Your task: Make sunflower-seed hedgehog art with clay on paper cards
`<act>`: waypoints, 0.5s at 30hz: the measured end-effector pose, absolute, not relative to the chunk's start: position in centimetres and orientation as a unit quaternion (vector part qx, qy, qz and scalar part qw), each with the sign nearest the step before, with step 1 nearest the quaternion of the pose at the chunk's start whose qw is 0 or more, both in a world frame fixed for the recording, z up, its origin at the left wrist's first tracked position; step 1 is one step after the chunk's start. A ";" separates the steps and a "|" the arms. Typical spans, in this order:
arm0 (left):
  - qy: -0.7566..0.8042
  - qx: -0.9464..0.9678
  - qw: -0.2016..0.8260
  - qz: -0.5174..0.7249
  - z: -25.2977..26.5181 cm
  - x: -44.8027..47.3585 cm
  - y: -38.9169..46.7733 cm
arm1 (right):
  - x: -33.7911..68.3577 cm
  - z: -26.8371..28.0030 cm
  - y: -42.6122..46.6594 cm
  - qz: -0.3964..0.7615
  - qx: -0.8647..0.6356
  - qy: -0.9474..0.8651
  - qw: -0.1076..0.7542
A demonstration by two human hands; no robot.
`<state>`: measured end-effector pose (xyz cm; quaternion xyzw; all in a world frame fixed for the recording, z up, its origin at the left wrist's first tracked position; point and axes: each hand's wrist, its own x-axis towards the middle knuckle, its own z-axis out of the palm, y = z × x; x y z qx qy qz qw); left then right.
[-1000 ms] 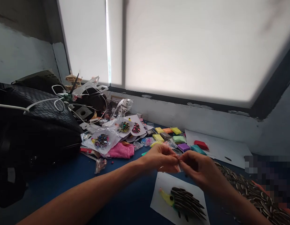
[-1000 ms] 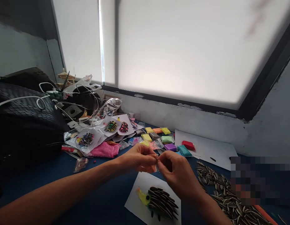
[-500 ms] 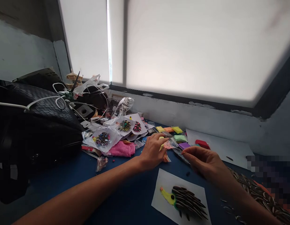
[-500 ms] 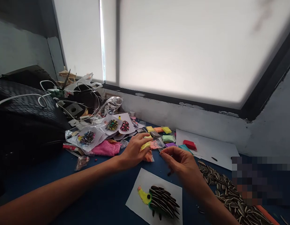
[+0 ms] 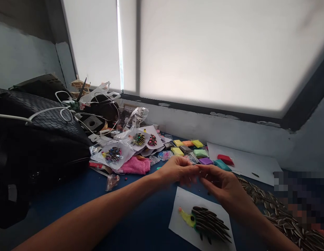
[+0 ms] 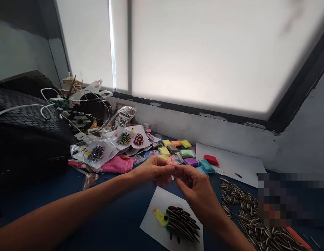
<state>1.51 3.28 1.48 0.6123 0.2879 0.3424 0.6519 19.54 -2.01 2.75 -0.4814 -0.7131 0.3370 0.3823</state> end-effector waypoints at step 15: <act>0.221 0.566 0.735 0.302 1.4 1.1 3.6 | 20.5 4.2 -2.3 0.300 -0.508 -0.711 0.381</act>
